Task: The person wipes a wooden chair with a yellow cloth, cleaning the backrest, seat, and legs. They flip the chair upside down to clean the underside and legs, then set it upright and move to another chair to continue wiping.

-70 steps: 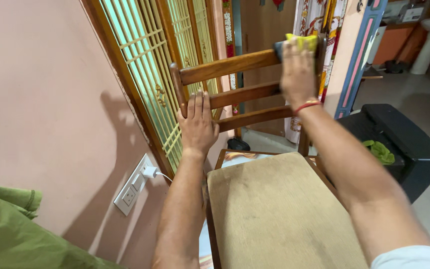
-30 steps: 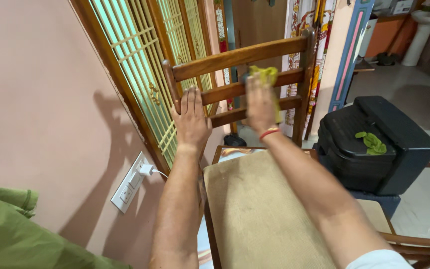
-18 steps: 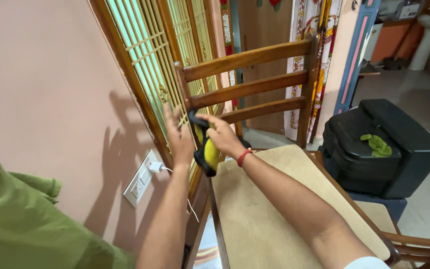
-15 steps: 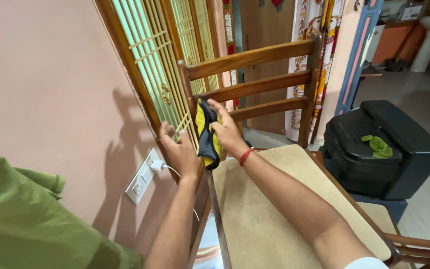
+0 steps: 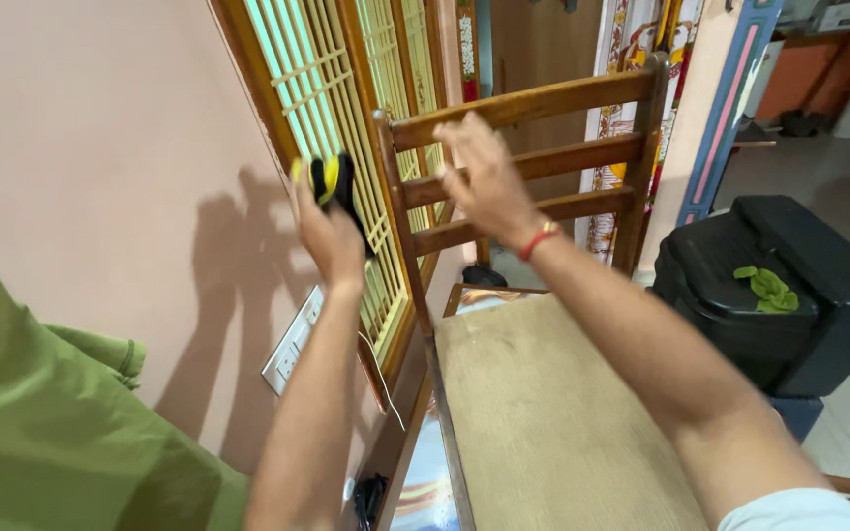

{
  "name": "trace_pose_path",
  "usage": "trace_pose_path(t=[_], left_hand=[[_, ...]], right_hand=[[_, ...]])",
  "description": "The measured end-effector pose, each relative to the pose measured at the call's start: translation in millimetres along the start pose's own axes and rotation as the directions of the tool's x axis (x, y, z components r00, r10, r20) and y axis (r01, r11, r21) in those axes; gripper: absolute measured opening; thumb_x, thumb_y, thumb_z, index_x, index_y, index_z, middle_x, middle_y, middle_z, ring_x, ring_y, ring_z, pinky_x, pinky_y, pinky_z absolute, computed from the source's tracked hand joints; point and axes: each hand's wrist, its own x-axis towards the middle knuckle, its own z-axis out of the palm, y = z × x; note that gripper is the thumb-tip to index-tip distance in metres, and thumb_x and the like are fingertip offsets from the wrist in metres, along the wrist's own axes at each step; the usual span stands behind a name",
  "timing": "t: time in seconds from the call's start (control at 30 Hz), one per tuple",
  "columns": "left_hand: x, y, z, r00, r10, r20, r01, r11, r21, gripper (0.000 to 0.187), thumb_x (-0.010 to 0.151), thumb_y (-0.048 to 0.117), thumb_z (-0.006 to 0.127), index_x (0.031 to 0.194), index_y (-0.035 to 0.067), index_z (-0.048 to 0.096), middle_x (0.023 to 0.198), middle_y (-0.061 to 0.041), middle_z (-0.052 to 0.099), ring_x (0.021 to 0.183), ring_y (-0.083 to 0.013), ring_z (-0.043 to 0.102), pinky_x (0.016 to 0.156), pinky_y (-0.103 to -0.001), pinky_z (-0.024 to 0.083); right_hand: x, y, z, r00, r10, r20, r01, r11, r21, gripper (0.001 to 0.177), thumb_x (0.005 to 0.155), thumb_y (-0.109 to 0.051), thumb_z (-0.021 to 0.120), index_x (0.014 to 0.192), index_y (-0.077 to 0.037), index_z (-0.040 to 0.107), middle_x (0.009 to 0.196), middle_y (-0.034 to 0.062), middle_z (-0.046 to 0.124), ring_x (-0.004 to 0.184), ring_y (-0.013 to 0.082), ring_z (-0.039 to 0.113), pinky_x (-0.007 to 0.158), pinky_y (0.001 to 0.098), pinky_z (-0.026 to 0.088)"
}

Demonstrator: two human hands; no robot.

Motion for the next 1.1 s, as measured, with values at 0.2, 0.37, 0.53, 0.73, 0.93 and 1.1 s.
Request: trace_pose_path(t=[0.2, 0.37, 0.53, 0.73, 0.93, 1.1], left_hand=[[45, 21, 55, 0.935, 0.198, 0.294, -0.29, 0.905, 0.312, 0.071, 0.091, -0.004, 0.051, 0.156, 0.02, 0.042, 0.167, -0.019, 0.032, 0.152, -0.039, 0.039, 0.122, -0.042, 0.036], [-9, -11, 70, 0.897, 0.315, 0.311, -0.363, 0.925, 0.11, 0.077, 0.099, 0.026, 0.062, 0.163, 0.013, 0.021, 0.166, -0.033, 0.016, 0.148, -0.0519, 0.033, 0.11, -0.049, 0.047], [-105, -59, 52, 0.933, 0.119, 0.341, -0.171, 0.977, 0.128, 0.056, 0.106, 0.027, 0.049, 0.16, 0.018, 0.035, 0.168, -0.028, 0.025, 0.144, -0.0478, 0.046, 0.105, -0.047, 0.052], [-134, -74, 60, 0.948, -0.214, 0.235, 0.193, 0.975, 0.108, 0.04, 0.108, 0.029, 0.054, 0.143, 0.013, 0.045, 0.147, -0.022, 0.058, 0.126, -0.035, 0.068, 0.105, -0.044, 0.055], [-56, -43, 87, 0.981, -0.081, 0.179, 0.077, 0.997, 0.029, 0.056, 0.108, 0.018, 0.048, 0.159, 0.016, 0.025, 0.154, -0.018, 0.054, 0.127, -0.0351, 0.065, 0.105, -0.045, 0.054], [40, -6, 108, 0.976, 0.172, 0.137, -0.187, 0.976, 0.111, 0.073, 0.11, 0.021, 0.053, 0.166, 0.018, 0.006, 0.159, -0.018, 0.049, 0.125, -0.0344, 0.067, 0.101, -0.044, 0.058]], right_hand=[[49, 46, -17, 0.998, -0.015, 0.058, 0.029, 0.968, -0.251, 0.068, 0.106, -0.056, 0.049, 0.158, -0.012, 0.039, 0.155, 0.0199, 0.043, 0.149, 0.0414, 0.028, 0.116, 0.0727, 0.013], [39, 61, -2, 0.997, -0.056, 0.05, 0.07, 0.941, -0.332, 0.07, 0.105, -0.063, 0.048, 0.154, -0.013, 0.042, 0.142, 0.0163, 0.046, 0.142, 0.0376, 0.035, 0.118, 0.0743, 0.012], [37, 63, 7, 0.998, -0.064, 0.0, 0.061, 0.96, -0.274, 0.066, 0.105, -0.062, 0.051, 0.151, -0.014, 0.045, 0.141, 0.0149, 0.046, 0.142, 0.0369, 0.034, 0.118, 0.0732, 0.007], [37, 64, 11, 0.997, -0.067, -0.039, 0.053, 0.955, -0.293, 0.064, 0.106, -0.06, 0.055, 0.15, -0.015, 0.045, 0.14, 0.0141, 0.046, 0.143, 0.0363, 0.034, 0.12, 0.0718, 0.006], [36, 64, 9, 0.997, -0.075, -0.031, 0.063, 0.956, -0.288, 0.065, 0.104, -0.059, 0.06, 0.15, -0.016, 0.045, 0.14, 0.0138, 0.046, 0.144, 0.0366, 0.033, 0.119, 0.0716, 0.006], [37, 64, 11, 0.997, -0.072, -0.03, 0.06, 0.954, -0.295, 0.067, 0.102, -0.058, 0.061, 0.15, -0.016, 0.044, 0.141, 0.0144, 0.045, 0.144, 0.0372, 0.032, 0.119, 0.0711, 0.005]])
